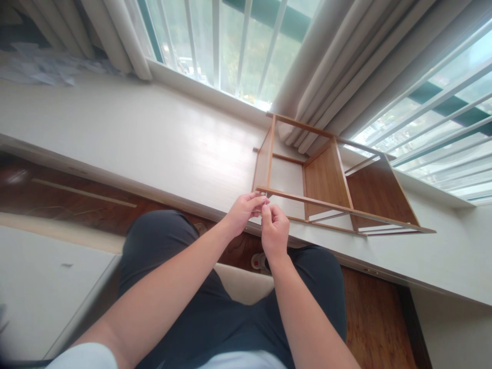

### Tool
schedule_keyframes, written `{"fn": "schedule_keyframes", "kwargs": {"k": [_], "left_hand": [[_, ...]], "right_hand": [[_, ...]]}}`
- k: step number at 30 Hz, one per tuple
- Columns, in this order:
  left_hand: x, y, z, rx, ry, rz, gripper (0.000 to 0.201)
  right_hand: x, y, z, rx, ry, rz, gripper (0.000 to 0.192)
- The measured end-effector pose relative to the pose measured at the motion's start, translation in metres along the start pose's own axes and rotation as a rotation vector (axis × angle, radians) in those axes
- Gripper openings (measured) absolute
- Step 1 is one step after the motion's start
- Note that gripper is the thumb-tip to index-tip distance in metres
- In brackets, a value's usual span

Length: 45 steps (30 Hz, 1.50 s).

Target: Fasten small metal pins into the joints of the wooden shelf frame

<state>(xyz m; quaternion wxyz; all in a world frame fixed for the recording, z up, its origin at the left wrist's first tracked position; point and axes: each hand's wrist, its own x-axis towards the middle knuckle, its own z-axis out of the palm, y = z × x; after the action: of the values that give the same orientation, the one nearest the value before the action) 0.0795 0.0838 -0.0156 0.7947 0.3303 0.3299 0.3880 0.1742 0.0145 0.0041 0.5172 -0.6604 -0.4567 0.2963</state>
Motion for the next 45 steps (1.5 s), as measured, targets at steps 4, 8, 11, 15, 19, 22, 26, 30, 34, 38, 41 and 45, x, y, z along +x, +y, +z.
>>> {"fn": "schedule_keyframes", "kwargs": {"k": [4, 8, 11, 15, 19, 22, 26, 30, 34, 38, 41, 45], "left_hand": [[0.000, 0.000, 0.000, 0.004, 0.000, 0.003, 0.031], [0.000, 0.000, 0.000, 0.006, -0.008, 0.010, 0.033], [0.000, -0.001, 0.000, 0.002, -0.014, 0.004, 0.033], [0.001, -0.001, 0.000, -0.003, -0.008, -0.009, 0.032], [0.001, -0.001, 0.000, 0.001, -0.006, -0.007, 0.031], [0.001, 0.000, 0.000, 0.010, 0.001, -0.010, 0.031], [-0.001, 0.002, 0.001, 0.024, 0.017, -0.012, 0.028], [-0.002, 0.003, 0.001, 0.004, 0.004, 0.008, 0.029], [-0.004, 0.004, 0.002, -0.024, -0.079, -0.005, 0.034], [-0.006, 0.006, 0.003, -0.055, -0.102, -0.013, 0.034], [-0.006, 0.006, 0.003, -0.056, -0.101, -0.023, 0.034], [-0.004, 0.004, 0.003, -0.042, -0.094, -0.033, 0.041]], "right_hand": [[0.001, 0.000, -0.002, -0.115, 0.040, -0.045, 0.039], [0.002, -0.001, -0.003, -0.171, 0.071, -0.087, 0.036], [0.002, -0.002, -0.004, -0.230, 0.093, -0.132, 0.034], [0.002, -0.002, -0.005, -0.295, 0.093, -0.171, 0.033], [0.003, -0.001, -0.006, -0.281, 0.081, -0.163, 0.034], [0.004, -0.001, -0.006, -0.232, 0.068, -0.136, 0.036], [0.005, 0.000, -0.004, -0.060, 0.013, -0.038, 0.042], [0.003, 0.003, 0.000, 0.207, -0.080, 0.098, 0.044], [0.001, 0.003, 0.003, 0.449, -0.159, 0.253, 0.043], [0.002, -0.004, 0.002, 0.646, -0.216, 0.369, 0.043], [0.004, -0.010, 0.001, 0.722, -0.267, 0.449, 0.039], [0.005, -0.014, 0.000, 0.734, -0.278, 0.467, 0.037]]}}
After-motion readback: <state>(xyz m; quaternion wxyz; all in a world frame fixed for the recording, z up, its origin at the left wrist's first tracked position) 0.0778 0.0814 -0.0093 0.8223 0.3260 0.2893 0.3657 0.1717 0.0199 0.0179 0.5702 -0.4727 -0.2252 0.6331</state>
